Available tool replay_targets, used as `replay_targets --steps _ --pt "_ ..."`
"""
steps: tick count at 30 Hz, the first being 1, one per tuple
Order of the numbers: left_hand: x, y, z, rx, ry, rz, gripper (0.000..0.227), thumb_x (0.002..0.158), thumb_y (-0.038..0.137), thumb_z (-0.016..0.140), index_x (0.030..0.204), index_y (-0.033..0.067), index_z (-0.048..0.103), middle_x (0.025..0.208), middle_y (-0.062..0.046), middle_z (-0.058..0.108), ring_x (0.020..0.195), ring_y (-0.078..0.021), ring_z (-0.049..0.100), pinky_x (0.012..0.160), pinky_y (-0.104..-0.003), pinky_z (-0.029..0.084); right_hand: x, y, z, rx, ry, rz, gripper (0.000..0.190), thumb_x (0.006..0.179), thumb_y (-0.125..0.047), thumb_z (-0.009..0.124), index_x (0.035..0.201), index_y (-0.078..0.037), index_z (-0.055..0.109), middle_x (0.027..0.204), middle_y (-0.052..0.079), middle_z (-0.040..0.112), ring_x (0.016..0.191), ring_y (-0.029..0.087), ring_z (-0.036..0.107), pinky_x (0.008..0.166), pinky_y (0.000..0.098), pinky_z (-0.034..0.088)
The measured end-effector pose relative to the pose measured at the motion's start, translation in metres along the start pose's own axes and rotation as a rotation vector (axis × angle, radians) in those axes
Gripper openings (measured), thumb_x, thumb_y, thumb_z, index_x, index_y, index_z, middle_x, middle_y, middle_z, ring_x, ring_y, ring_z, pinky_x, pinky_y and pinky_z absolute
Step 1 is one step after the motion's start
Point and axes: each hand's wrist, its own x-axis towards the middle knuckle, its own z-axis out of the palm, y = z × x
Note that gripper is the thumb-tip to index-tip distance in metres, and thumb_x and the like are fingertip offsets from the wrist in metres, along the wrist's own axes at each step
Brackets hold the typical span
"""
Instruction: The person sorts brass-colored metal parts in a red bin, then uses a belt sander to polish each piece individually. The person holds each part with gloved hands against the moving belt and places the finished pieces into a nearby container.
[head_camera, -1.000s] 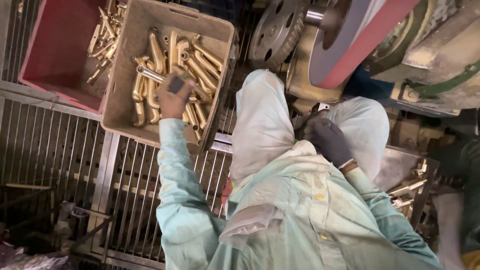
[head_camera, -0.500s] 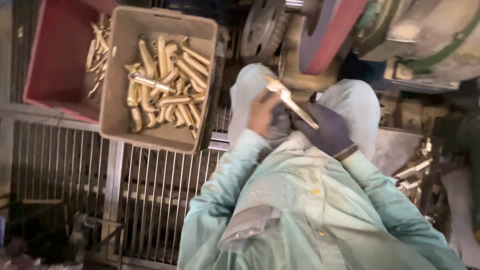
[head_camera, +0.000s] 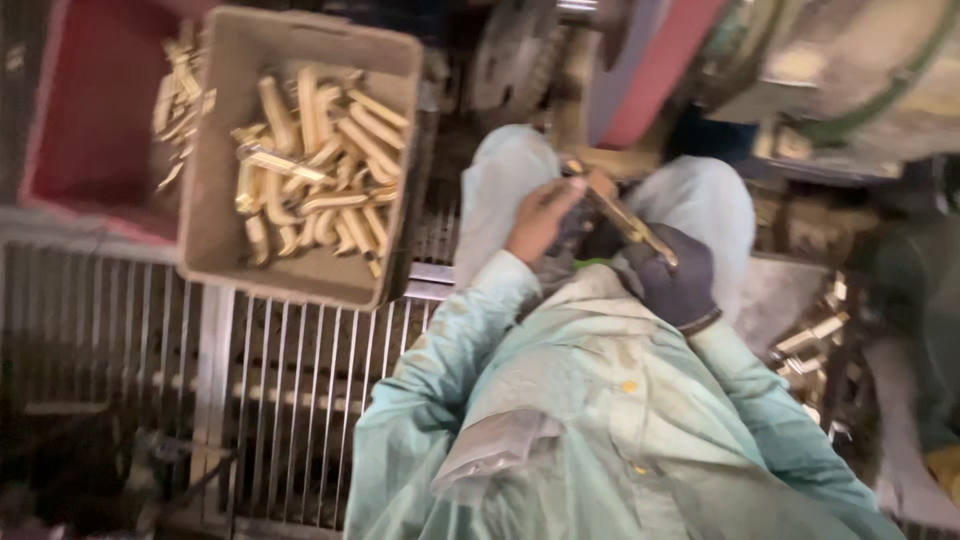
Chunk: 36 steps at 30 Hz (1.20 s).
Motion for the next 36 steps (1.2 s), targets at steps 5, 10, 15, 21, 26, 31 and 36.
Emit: replay_targets --steps 5,10,15,21,26,31,36 --pt "0.022 0.010 -0.002 0.076 0.021 -0.166 0.035 0.101 0.040 0.061 0.112 0.0087 0.070 0.092 -0.003 0.070 0.072 -0.0128 0.067 0.052 -0.029 0.051 0.007 0.006 -0.009 -0.163 0.072 -0.336 0.010 0.093 -0.012 0.064 0.088 -0.003 0.066 0.086 0.015 0.066 0.071 0.035 0.065 0.061 0.0441 0.049" --pt "0.043 0.018 -0.002 -0.002 -0.051 -0.427 0.032 0.099 0.039 0.057 0.116 0.0154 0.068 0.093 -0.003 0.074 0.070 -0.0153 0.071 0.046 -0.030 0.049 0.013 -0.002 -0.014 0.023 0.044 0.001 0.012 0.091 -0.019 0.063 0.086 -0.008 0.066 0.079 0.014 0.065 0.071 0.036 0.065 0.063 0.0454 0.050" --pt "0.078 -0.008 -0.028 0.153 -0.031 -0.513 0.036 0.100 0.043 0.059 0.106 0.0084 0.068 0.082 -0.008 0.073 0.060 -0.0185 0.069 0.045 -0.032 0.051 0.022 0.002 -0.005 0.035 -0.003 0.227 0.018 0.090 -0.026 0.063 0.090 -0.009 0.069 0.074 0.016 0.066 0.069 0.038 0.066 0.061 0.0467 0.051" --pt "0.107 -0.062 -0.047 -0.014 0.074 -0.573 0.035 0.098 0.037 0.055 0.107 0.0063 0.068 0.083 -0.012 0.074 0.059 -0.0250 0.070 0.047 -0.038 0.055 0.034 0.026 0.017 -0.058 -0.006 0.347 0.028 0.094 -0.035 0.063 0.086 -0.010 0.071 0.072 0.017 0.068 0.068 0.040 0.066 0.061 0.0504 0.049" --pt "0.116 -0.083 -0.051 -0.109 0.112 -0.582 0.035 0.099 0.038 0.055 0.110 0.0078 0.068 0.086 -0.013 0.075 0.062 -0.0264 0.072 0.050 -0.039 0.055 0.042 0.041 0.035 -0.076 0.006 0.433 0.033 0.098 -0.037 0.058 0.088 -0.009 0.072 0.068 0.018 0.066 0.065 0.041 0.065 0.058 0.0523 0.048" --pt "0.120 -0.090 -0.042 -0.160 0.187 -0.544 0.036 0.106 0.036 0.057 0.117 0.0037 0.069 0.095 -0.009 0.076 0.075 -0.0209 0.075 0.064 -0.034 0.061 0.051 0.048 0.044 -0.126 0.005 0.475 0.039 0.100 -0.039 0.058 0.080 -0.009 0.071 0.070 0.020 0.066 0.068 0.042 0.065 0.062 0.0535 0.048" --pt "0.116 -0.083 -0.035 -0.134 0.170 -0.517 0.035 0.105 0.039 0.053 0.108 0.0085 0.070 0.082 -0.005 0.072 0.059 -0.0183 0.065 0.049 -0.034 0.050 0.061 0.053 0.053 -0.152 -0.002 0.505 0.035 0.099 -0.037 0.056 0.087 -0.008 0.072 0.072 0.021 0.066 0.068 0.044 0.065 0.061 0.0547 0.048"
